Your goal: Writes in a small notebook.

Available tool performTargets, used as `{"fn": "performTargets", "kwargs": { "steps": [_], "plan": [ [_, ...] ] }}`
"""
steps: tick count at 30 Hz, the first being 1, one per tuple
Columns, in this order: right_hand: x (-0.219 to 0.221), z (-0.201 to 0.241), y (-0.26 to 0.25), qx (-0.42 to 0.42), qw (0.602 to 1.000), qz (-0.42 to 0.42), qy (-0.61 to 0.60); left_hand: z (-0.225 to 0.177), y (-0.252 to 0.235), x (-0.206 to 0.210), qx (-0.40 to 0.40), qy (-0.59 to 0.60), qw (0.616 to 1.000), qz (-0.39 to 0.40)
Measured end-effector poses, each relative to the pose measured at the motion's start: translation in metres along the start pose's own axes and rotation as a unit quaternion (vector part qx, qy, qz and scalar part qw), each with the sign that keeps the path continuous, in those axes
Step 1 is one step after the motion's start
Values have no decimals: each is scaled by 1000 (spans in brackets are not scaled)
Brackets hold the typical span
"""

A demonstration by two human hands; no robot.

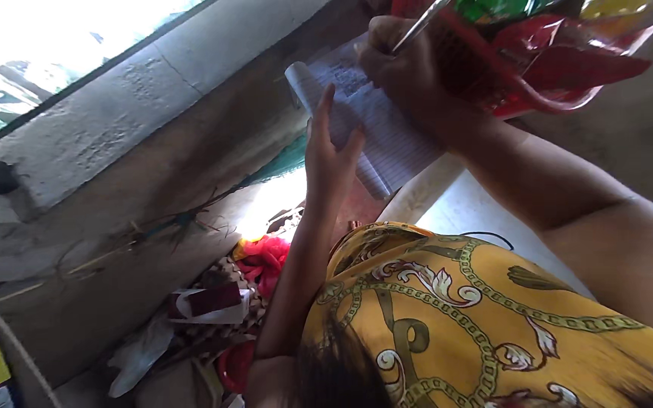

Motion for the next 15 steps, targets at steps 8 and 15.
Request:
{"fn": "performTargets", "kwargs": {
  "steps": [8,15],
  "plan": [
    [-2,1,-3,84,994,56,-30,-3,12,-8,-14,-15,1000,-21],
    [0,-1,3,48,998,35,-16,-1,15,-7,-10,-4,1000,-22]
  ]
}}
Point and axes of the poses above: each hand's wrist, its own y-axis away from the middle knuckle, its own x-axis out of the palm, z = x × y, the point moved 6 cm from there along -y, towards the middle knuckle, and after that the axes turned 9 degrees about -z, right-handed, at the moved point
